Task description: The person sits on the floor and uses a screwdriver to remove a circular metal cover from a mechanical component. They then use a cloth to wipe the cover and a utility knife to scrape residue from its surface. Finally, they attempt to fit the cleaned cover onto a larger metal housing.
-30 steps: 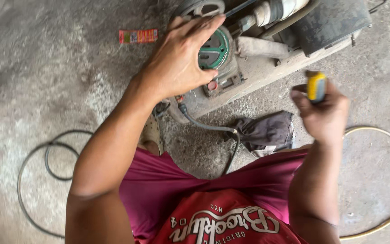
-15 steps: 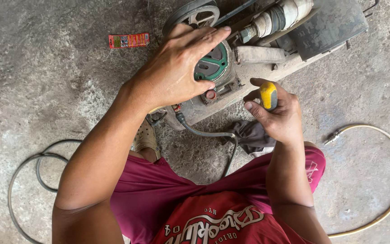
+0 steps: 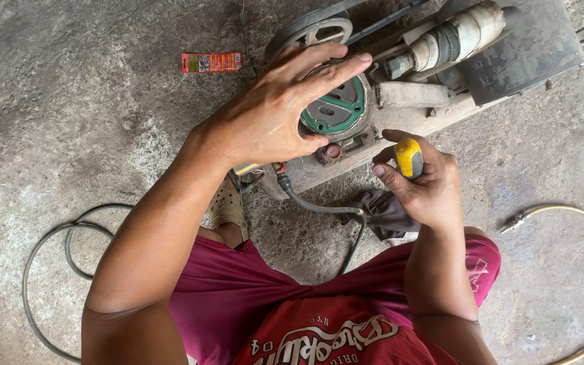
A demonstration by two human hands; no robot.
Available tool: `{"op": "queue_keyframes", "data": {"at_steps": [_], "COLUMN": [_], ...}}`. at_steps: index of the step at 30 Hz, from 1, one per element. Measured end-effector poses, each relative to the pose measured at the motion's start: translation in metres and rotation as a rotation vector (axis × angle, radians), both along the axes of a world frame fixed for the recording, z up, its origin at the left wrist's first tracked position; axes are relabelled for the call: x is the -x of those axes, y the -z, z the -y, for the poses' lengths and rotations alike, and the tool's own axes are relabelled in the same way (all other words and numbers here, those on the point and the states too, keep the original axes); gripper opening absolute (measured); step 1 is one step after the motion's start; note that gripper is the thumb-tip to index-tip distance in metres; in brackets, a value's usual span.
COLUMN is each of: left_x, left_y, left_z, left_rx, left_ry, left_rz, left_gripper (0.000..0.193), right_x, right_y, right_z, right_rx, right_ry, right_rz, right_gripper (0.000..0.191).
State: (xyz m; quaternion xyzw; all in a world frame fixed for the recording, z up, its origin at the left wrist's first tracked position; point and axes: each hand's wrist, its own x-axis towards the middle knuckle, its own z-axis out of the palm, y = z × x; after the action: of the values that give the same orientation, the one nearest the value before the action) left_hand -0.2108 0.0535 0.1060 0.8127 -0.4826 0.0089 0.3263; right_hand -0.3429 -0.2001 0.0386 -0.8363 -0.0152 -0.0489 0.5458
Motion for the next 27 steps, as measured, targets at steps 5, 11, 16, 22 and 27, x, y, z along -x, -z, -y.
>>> {"op": "queue_keyframes", "data": {"at_steps": [5, 11, 16, 22, 27], "left_x": [-0.0034, -0.0041, -0.0038, -0.0036, -0.0039], "left_y": [0.0023, 0.0042, 0.003, 0.0045, 0.0033], "left_z": [-0.0028, -0.0014, -0.0018, 0.0011, 0.0003], "left_rx": [-0.022, -0.025, -0.021, -0.047, -0.065], "left_ry": [-0.014, -0.019, -0.021, -0.047, -0.062], "left_rz": [-0.083, -0.018, -0.069, -0.057, -0.047], "left_gripper": [0.113, 0.118, 0.119, 0.122, 0.13], "right_x": [-0.0002, 0.0006, 0.0012, 0.002, 0.003], "right_y": [0.0024, 0.0012, -0.0004, -0.0012, -0.002], "right_z": [-0.0019, -0.0031, -0.0046, -0.0071, -0.0094], "right_rx": [-0.031, 0.019, 0.008, 0.037, 0.044], "right_ry": [-0.003, -0.005, -0.007, -0.012, -0.029], "right_rz": [-0.014, -0.012, -0.032, -0.031, -0.016], "right_gripper": [0.042, 0.042, 0.042, 0.042, 0.042]}}
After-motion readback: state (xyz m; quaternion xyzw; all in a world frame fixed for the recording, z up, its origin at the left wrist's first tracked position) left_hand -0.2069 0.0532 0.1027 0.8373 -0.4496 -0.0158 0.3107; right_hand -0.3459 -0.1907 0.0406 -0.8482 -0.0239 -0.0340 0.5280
